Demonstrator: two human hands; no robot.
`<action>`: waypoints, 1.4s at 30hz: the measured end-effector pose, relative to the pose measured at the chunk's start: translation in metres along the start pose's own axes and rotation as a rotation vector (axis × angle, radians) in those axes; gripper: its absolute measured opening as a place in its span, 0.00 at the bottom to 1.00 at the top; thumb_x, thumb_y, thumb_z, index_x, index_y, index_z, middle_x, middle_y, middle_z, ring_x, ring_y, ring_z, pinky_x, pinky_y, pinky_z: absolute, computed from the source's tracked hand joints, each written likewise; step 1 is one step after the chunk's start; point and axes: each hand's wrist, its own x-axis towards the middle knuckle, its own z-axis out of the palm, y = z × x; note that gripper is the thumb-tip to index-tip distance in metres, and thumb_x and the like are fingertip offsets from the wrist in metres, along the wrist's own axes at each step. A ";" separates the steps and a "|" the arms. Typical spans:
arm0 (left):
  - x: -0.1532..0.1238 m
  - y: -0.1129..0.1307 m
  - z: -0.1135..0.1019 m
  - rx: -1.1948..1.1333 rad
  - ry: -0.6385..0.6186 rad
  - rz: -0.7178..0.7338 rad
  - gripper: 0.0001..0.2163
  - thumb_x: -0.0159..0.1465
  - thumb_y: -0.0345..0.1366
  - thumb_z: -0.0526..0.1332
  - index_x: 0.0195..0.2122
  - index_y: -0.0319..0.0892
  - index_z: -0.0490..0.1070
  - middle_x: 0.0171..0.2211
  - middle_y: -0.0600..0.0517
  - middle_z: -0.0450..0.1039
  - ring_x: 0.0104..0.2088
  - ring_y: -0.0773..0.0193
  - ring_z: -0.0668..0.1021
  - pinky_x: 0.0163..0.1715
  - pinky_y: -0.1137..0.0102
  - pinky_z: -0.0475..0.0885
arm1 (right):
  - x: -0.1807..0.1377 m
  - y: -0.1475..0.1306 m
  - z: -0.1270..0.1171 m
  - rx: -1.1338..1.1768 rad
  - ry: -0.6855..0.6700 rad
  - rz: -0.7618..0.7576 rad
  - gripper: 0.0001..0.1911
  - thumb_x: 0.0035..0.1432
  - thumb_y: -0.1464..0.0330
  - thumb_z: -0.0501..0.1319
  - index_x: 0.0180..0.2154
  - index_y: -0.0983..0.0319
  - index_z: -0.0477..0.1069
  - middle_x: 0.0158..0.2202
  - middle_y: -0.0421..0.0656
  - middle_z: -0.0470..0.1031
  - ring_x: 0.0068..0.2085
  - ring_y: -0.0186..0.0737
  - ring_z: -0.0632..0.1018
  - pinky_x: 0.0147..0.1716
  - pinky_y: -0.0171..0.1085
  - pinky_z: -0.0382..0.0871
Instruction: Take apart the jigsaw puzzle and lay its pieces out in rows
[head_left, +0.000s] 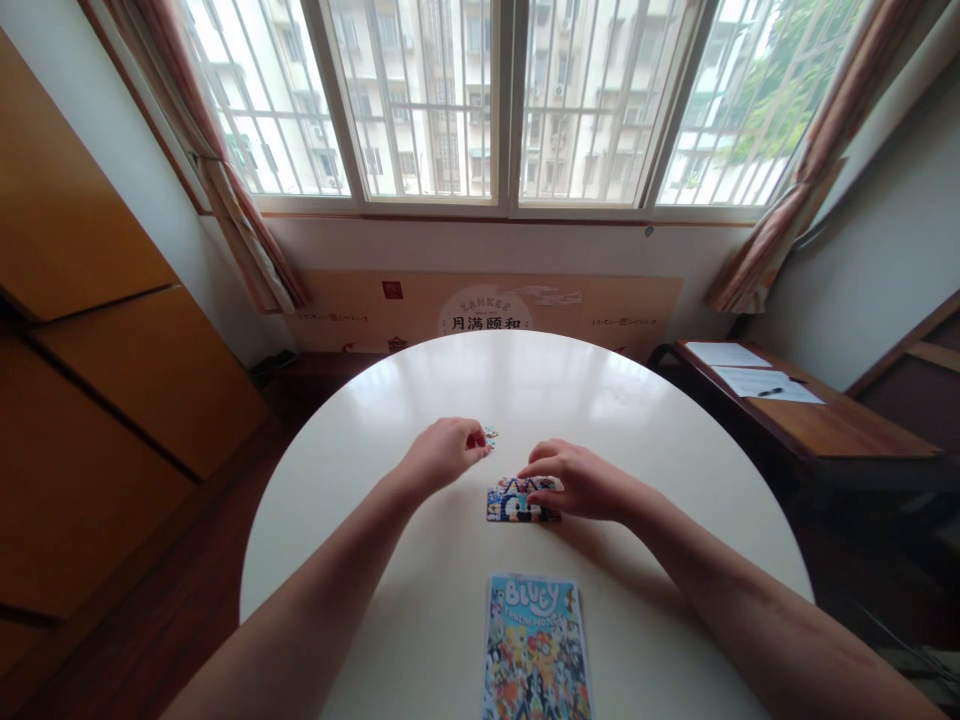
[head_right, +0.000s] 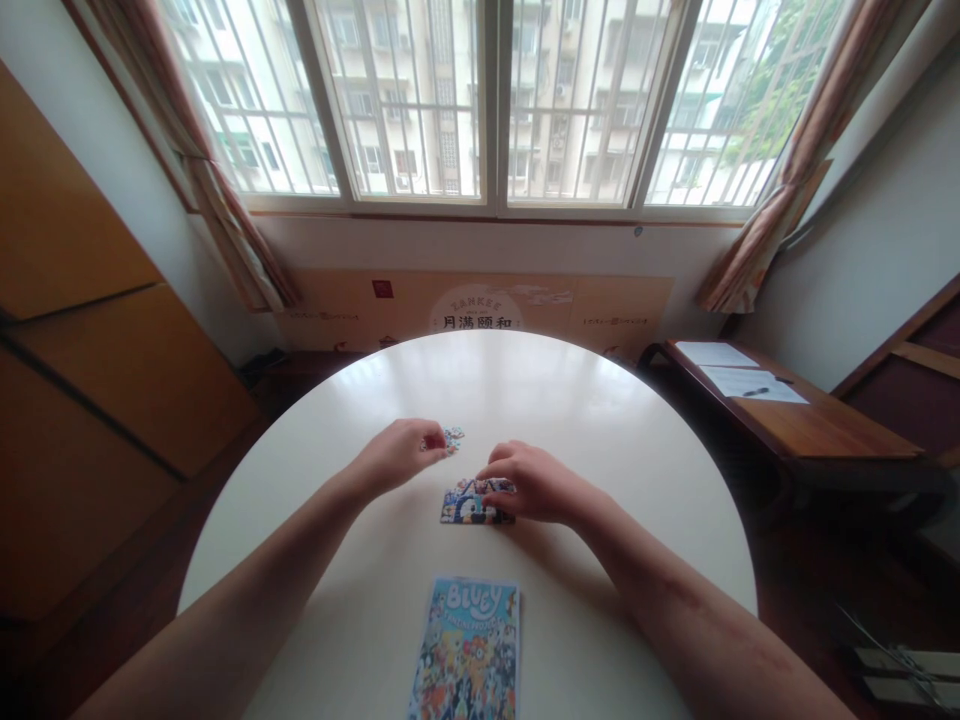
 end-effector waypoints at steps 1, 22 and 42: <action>-0.002 0.007 0.003 -0.002 -0.031 0.052 0.06 0.61 0.38 0.63 0.35 0.44 0.79 0.35 0.51 0.80 0.36 0.59 0.78 0.35 0.69 0.68 | -0.001 0.001 -0.002 -0.003 0.011 0.016 0.13 0.60 0.64 0.66 0.47 0.57 0.80 0.44 0.47 0.76 0.44 0.40 0.76 0.45 0.39 0.69; -0.012 0.038 0.019 -0.072 -0.181 -0.020 0.05 0.55 0.31 0.64 0.32 0.44 0.79 0.36 0.50 0.81 0.39 0.56 0.80 0.39 0.66 0.71 | -0.002 0.002 -0.001 0.013 -0.066 -0.017 0.13 0.57 0.68 0.67 0.45 0.56 0.80 0.41 0.43 0.76 0.42 0.37 0.74 0.42 0.36 0.67; 0.009 -0.038 -0.009 -0.124 -0.015 -0.294 0.06 0.57 0.37 0.64 0.33 0.43 0.79 0.33 0.50 0.81 0.35 0.59 0.79 0.33 0.70 0.68 | 0.001 -0.015 0.005 -0.011 -0.024 0.009 0.16 0.61 0.65 0.65 0.51 0.54 0.76 0.47 0.47 0.74 0.45 0.40 0.74 0.47 0.40 0.67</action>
